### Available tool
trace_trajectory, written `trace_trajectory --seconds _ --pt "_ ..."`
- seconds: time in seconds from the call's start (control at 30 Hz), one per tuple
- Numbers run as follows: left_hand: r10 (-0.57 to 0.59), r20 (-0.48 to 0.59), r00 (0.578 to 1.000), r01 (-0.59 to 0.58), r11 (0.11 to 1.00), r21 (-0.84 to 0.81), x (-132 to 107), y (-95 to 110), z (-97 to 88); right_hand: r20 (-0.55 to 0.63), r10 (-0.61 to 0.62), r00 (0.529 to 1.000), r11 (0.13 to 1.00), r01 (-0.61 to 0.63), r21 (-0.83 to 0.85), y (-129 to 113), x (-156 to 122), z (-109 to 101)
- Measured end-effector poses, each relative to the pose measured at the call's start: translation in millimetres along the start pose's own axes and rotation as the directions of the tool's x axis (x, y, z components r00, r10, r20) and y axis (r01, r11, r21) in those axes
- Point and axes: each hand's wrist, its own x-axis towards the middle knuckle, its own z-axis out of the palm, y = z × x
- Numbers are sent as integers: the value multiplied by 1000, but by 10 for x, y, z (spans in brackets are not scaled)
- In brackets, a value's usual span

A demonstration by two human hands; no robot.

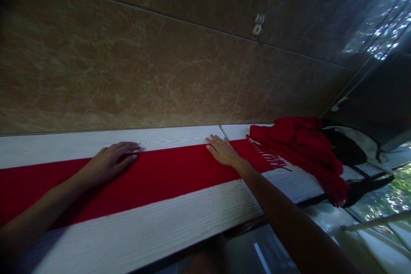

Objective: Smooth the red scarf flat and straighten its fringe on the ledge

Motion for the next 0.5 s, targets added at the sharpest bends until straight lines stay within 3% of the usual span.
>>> trace_trajectory --seconds 0.17,0.33,0.5 --pt "8 -9 1000 -8 1000 0 -8 7 -6 -48 -6 999 1000 4 -22 -162 29 -88" --pt "-4 7 1000 4 1000 1 -17 -11 -1 -85 -132 988 990 128 -58 -353 9 -229" --pt "11 -4 1000 -11 1000 2 -12 -27 2 -50 -34 998 999 32 -44 -277 -14 -467"
